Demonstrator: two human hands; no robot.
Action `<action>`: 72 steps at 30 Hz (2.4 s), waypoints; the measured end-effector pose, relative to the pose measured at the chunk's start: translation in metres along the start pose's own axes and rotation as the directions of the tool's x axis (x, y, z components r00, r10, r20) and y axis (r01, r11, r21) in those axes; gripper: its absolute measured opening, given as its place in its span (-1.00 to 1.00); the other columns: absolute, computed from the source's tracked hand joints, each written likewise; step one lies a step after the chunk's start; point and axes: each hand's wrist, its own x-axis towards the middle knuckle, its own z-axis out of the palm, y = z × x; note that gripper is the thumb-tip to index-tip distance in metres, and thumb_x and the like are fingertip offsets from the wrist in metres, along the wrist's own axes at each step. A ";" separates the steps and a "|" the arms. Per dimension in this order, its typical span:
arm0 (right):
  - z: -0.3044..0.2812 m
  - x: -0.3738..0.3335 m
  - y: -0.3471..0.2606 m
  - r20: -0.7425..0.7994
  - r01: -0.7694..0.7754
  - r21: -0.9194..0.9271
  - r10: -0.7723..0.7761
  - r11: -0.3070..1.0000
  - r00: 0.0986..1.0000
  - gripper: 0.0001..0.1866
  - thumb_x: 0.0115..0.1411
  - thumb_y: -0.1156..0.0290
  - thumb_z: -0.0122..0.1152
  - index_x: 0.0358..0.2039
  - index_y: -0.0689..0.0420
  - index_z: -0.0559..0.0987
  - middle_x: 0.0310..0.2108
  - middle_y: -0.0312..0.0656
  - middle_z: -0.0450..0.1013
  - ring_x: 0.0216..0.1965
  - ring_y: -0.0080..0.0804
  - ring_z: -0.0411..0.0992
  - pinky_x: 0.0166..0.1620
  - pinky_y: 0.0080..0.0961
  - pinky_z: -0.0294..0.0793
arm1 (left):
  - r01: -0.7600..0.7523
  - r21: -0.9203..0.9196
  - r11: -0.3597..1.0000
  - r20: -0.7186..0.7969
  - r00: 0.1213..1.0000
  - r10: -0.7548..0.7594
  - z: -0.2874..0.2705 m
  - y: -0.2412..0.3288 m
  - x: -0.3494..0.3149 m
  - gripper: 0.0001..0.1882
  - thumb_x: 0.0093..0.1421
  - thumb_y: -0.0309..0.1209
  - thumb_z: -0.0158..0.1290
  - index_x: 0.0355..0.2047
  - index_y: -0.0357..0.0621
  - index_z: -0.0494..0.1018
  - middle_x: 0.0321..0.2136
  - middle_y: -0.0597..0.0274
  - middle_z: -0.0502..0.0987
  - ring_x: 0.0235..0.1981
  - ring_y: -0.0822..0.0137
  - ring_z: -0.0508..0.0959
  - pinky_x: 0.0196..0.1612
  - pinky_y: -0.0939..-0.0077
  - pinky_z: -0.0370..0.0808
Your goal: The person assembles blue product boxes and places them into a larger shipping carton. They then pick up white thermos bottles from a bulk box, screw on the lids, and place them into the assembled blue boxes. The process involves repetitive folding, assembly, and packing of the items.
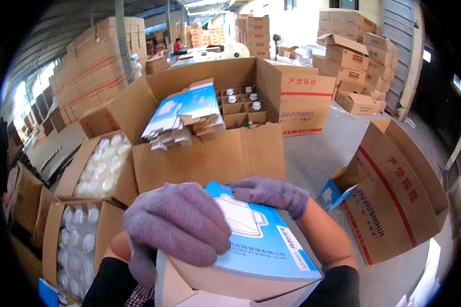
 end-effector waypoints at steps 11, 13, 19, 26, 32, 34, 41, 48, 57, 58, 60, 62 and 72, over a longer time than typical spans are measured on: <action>-0.093 -0.251 0.168 -0.828 -0.409 0.242 0.407 0.880 0.386 -0.49 0.06 0.23 0.42 -0.01 0.20 0.57 -0.15 -0.16 0.57 -0.18 -0.34 0.54 -0.07 -0.36 0.55 | 0.538 0.842 -0.040 -0.349 0.486 -0.802 -0.284 -0.142 -0.230 0.13 -0.12 -0.05 0.39 0.40 -0.15 0.10 0.43 -0.02 0.02 0.47 -0.01 -0.06 0.44 0.14 -0.03; -0.105 -0.278 0.269 -0.860 -0.717 0.135 0.440 0.684 0.259 -0.59 0.08 0.25 0.34 -0.04 0.09 0.60 -0.12 -0.12 0.58 -0.15 -0.23 0.56 -0.06 -0.28 0.54 | 0.716 0.676 0.173 -0.272 0.461 -0.845 -0.315 -0.149 -0.273 0.18 -0.18 -0.19 0.35 0.43 -0.13 0.00 0.43 0.05 0.01 0.46 0.08 -0.03 0.43 0.17 0.00; -0.149 -0.260 0.475 -0.904 -0.962 0.035 0.419 0.272 0.086 -0.76 0.16 0.28 0.21 -0.14 -0.08 0.63 -0.11 -0.12 0.54 -0.02 -0.05 0.49 0.08 -0.06 0.40 | 0.894 0.394 0.212 -0.241 0.323 -0.915 -0.257 -0.175 -0.215 0.10 -0.23 -0.63 0.06 0.44 -0.14 -0.02 0.41 0.20 0.06 0.37 0.20 0.18 0.34 0.25 0.24; -0.221 -0.194 0.550 -0.860 -0.994 0.078 0.509 0.078 -0.028 -0.66 0.24 0.17 0.19 0.02 -0.13 0.57 0.10 -0.14 0.44 0.18 -0.11 0.36 0.22 -0.06 0.27 | 0.743 0.669 0.033 -0.483 0.468 -0.740 -0.273 -0.174 -0.234 -0.37 0.15 -0.70 -0.04 0.28 -0.21 0.31 0.20 0.15 0.39 0.23 0.25 0.38 0.27 0.34 0.32; -0.192 -0.170 0.521 -0.991 -0.941 0.109 0.109 0.319 -0.077 -0.17 0.05 0.08 0.38 0.29 0.12 0.32 0.24 0.04 0.29 0.28 -0.01 0.22 0.33 -0.02 0.12 | 0.620 0.773 -0.136 -0.532 0.517 -0.670 -0.266 -0.131 -0.185 -0.63 0.18 -0.67 0.03 0.02 -0.30 0.54 -0.02 0.08 0.58 0.06 0.24 0.52 0.11 0.39 0.43; -0.172 -0.159 0.501 -0.994 -0.900 -0.004 -0.103 0.436 -0.046 -0.15 0.02 0.09 0.40 0.28 0.16 0.32 0.23 0.06 0.29 0.27 0.01 0.22 0.33 -0.06 0.13 | 0.468 0.867 -0.172 -0.463 0.626 -0.628 -0.268 -0.120 -0.158 -0.70 0.10 -0.61 0.13 -0.12 -0.23 0.61 -0.11 0.04 0.62 0.01 0.12 0.56 0.17 0.24 0.40; -0.108 -0.072 0.231 -0.909 -0.167 -0.377 -0.329 0.911 0.256 -0.27 -0.08 0.36 0.45 0.15 0.20 0.40 0.09 0.05 0.34 0.14 0.01 0.34 0.22 -0.12 0.32 | 0.394 0.755 0.524 -0.412 0.907 -0.088 -0.239 -0.024 -0.091 -0.83 0.37 -0.44 -0.04 -0.13 -0.24 0.49 -0.05 0.17 0.51 0.06 0.21 0.46 0.19 0.28 0.34; -0.022 -0.056 -0.052 -0.247 0.686 -0.569 -0.890 0.454 0.384 0.03 -0.10 0.16 0.56 0.32 0.18 0.21 0.32 0.09 0.21 0.30 0.06 0.25 0.30 -0.13 0.26 | 0.207 0.943 0.260 -0.328 0.694 0.640 -0.122 0.071 -0.056 -0.62 0.39 -0.19 0.00 -0.08 -0.32 0.44 -0.24 0.09 0.52 -0.26 0.28 0.52 -0.16 0.35 0.51; 0.077 -0.110 -0.120 -0.055 0.957 0.031 -0.956 0.287 0.289 -0.36 0.26 0.02 0.12 0.19 0.23 0.44 0.25 0.19 0.28 0.29 0.08 0.25 0.32 -0.05 0.18 | 0.361 0.898 0.251 -0.431 0.609 0.667 -0.065 0.074 -0.027 -0.65 0.30 -0.31 0.07 0.00 -0.21 0.29 -0.13 0.02 0.47 -0.16 0.27 0.53 -0.05 0.38 0.46; 0.076 -0.098 -0.110 -0.015 0.919 0.101 -0.923 0.381 0.384 -0.27 0.19 -0.04 0.13 0.22 0.25 0.39 0.27 0.19 0.26 0.32 0.07 0.21 0.35 -0.05 0.12 | 0.410 0.862 0.300 -0.502 0.598 0.625 -0.057 0.065 -0.032 -0.68 0.37 -0.35 0.00 0.05 -0.24 0.31 -0.09 0.01 0.48 -0.10 0.27 0.53 0.01 0.40 0.45; 0.080 -0.095 -0.112 0.085 0.808 0.174 -0.826 0.562 0.557 -0.07 0.05 -0.16 0.13 0.27 0.30 0.31 0.30 0.18 0.21 0.36 0.07 0.13 0.40 -0.05 0.01 | 0.449 0.768 0.456 -0.640 0.548 0.539 -0.045 0.051 -0.036 -0.67 0.43 -0.37 -0.05 0.11 -0.28 0.32 0.00 0.01 0.48 0.00 0.27 0.50 0.15 0.35 0.40; 0.091 -0.072 -0.084 -0.004 0.816 0.149 -0.825 0.559 0.565 -0.06 0.01 -0.08 0.14 0.29 0.31 0.25 0.25 0.15 0.23 0.33 0.03 0.16 0.38 -0.10 0.04 | 0.381 0.729 0.569 -0.649 0.648 0.397 -0.049 0.046 -0.050 -0.68 0.35 -0.39 0.02 0.07 -0.23 0.39 0.05 0.00 0.47 0.09 0.17 0.45 0.21 0.24 0.32; 0.087 0.015 -0.035 -0.787 0.872 0.363 -0.392 0.328 0.475 -0.30 0.36 -0.08 -0.03 0.33 0.10 0.16 0.18 0.02 0.24 0.22 -0.08 0.26 0.27 -0.11 0.30 | 0.549 0.044 0.835 -0.286 0.808 -0.516 -0.048 0.020 -0.058 -0.60 0.25 -0.07 0.08 -0.55 -0.11 0.55 -0.40 0.12 0.64 -0.19 0.14 0.64 0.09 0.14 0.40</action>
